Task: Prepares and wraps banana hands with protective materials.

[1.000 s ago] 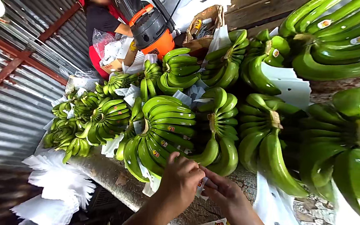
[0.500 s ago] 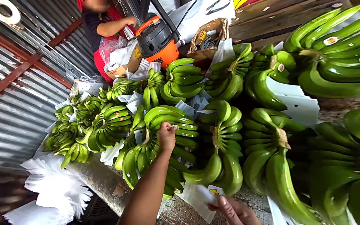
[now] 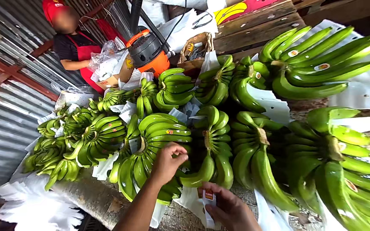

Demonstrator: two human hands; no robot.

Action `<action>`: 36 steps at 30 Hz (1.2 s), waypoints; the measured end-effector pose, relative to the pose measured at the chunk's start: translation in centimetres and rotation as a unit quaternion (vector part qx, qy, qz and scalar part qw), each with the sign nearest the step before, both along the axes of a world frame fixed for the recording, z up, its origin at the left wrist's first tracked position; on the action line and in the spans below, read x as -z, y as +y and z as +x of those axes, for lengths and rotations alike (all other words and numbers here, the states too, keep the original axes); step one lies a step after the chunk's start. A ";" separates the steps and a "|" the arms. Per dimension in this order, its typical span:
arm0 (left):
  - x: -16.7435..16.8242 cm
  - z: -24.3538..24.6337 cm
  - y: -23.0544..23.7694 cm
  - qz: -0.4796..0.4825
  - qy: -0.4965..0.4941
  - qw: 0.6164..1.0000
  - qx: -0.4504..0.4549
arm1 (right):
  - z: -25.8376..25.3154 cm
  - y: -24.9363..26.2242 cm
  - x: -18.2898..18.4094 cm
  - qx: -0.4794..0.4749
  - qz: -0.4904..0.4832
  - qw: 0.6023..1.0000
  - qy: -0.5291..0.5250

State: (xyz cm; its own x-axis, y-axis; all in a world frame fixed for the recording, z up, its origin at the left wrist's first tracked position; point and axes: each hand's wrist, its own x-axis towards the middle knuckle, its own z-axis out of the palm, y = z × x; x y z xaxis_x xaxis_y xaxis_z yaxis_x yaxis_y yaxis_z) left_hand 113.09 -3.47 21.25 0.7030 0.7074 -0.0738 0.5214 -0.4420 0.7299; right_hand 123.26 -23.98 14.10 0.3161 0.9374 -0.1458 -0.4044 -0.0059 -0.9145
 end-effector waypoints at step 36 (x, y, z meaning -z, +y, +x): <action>-6.1 17.1 22.1 0.070 0.189 0.971 -0.127 | 27.4 26.6 -9.5 0.146 0.056 0.983 -0.098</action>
State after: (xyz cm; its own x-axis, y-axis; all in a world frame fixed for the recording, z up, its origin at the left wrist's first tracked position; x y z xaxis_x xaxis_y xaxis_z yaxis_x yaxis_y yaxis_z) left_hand 130.18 18.61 27.31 0.4465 0.8759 -0.1827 0.8451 -0.3458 0.4077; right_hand 150.70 2.58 23.57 0.5865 0.8088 0.0439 -0.1905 0.1904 -0.9631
